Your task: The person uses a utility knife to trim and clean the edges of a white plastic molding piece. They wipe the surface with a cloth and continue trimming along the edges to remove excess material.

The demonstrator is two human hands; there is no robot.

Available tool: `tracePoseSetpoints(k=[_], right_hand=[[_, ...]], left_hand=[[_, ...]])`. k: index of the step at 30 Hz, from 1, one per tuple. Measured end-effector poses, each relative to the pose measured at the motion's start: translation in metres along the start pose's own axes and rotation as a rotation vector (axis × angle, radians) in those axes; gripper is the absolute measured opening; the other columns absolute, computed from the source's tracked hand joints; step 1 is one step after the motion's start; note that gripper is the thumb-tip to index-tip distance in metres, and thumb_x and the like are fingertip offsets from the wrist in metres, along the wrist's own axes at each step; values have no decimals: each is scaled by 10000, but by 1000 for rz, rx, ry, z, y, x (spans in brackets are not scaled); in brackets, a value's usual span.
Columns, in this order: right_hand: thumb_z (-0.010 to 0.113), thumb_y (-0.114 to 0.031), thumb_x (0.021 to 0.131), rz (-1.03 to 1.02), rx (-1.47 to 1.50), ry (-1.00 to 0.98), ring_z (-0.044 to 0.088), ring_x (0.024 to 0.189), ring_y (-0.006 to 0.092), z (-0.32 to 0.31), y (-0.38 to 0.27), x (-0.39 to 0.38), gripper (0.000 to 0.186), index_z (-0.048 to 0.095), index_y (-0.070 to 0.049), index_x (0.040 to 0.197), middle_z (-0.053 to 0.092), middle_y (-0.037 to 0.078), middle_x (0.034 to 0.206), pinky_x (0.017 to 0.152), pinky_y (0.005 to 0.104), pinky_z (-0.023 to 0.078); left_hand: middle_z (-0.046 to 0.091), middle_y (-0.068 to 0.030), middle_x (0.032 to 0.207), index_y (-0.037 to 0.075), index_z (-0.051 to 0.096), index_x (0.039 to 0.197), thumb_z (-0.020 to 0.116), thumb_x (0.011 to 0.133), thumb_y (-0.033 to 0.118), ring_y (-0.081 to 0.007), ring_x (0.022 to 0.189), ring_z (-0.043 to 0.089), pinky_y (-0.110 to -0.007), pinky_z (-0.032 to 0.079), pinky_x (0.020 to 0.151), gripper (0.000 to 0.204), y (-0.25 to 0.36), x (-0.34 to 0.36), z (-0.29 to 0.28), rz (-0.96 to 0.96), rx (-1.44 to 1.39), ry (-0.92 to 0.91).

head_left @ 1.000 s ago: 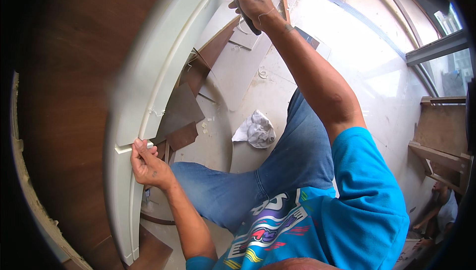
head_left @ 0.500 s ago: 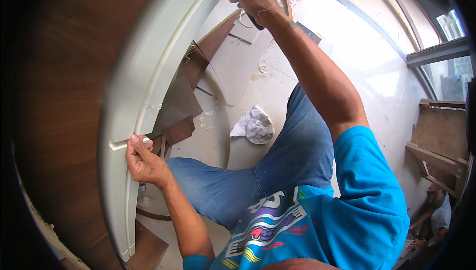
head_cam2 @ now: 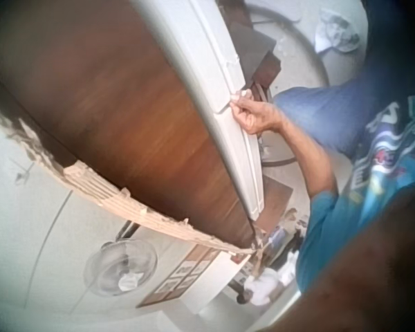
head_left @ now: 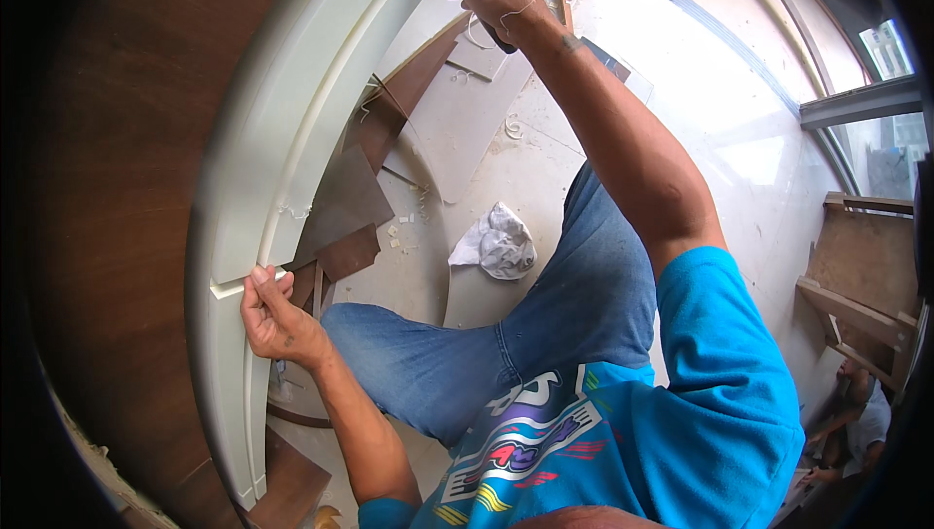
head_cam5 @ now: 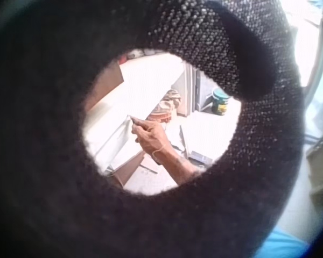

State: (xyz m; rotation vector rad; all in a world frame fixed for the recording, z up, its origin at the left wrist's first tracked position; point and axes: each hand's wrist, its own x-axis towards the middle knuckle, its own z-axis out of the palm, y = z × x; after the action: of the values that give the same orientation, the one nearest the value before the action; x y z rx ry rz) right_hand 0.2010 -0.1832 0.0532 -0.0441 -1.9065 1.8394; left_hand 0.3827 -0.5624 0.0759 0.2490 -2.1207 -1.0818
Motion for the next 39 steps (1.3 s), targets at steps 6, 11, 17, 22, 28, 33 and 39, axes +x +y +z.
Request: tracePoseSetpoints(k=[6,11,17,22,28,33,39], right_hand=[[673,-205,1006,-28,202,-68,649,737,118,10,37,7,393,709,-33,1357,728,47,923,676,268,553],[637,-154,1003,93,25,-108,640,744,118,28,-3,-11,369,711,29,1315,740,58,974,648,249,524],[645,-197,1010,-17,-287,-75,633,687,113,15,0,-9,305,756,22,1190,723,60,925,605,263,512],[652,-213,1023,98,2,-11,642,717,126,-12,13,-5,344,715,12,1276,725,62,947,628,274,523],[662,-211,1036,175,261,-12,651,768,141,-15,19,1,405,666,1,1380,724,62,977,669,283,533],[625,-182,1035,147,157,-24,630,762,140,-4,8,12,415,657,15,1399,726,83,998,700,279,535],[665,-194,1011,166,156,53,683,764,144,4,-3,5,403,692,-45,1384,760,99,1013,649,257,536]], left_hand=[[773,-170,910,-96,723,1090,725,1022,159,-174,707,727,-276,611,673,264,-9,-1,8,-90,-79,67],[763,-170,959,-100,691,1129,767,980,127,-171,753,726,-272,611,693,281,-15,-1,5,-101,-213,73],[745,-182,961,-141,640,1140,773,965,84,-150,746,715,-262,634,697,315,-8,-4,2,-80,-255,57],[745,-165,917,-90,700,1045,758,1000,160,-151,725,712,-261,627,656,260,-3,-1,14,-60,-259,75],[754,-164,941,-106,691,1082,731,1008,95,-166,777,723,-268,633,675,218,-8,-5,10,-49,-199,97],[759,-183,954,-135,672,1088,723,993,46,-177,773,727,-263,637,675,210,0,-1,12,-48,-147,74],[762,-189,939,-128,688,1078,723,1002,90,-176,748,725,-264,637,673,234,-5,-1,7,-11,-108,47]])
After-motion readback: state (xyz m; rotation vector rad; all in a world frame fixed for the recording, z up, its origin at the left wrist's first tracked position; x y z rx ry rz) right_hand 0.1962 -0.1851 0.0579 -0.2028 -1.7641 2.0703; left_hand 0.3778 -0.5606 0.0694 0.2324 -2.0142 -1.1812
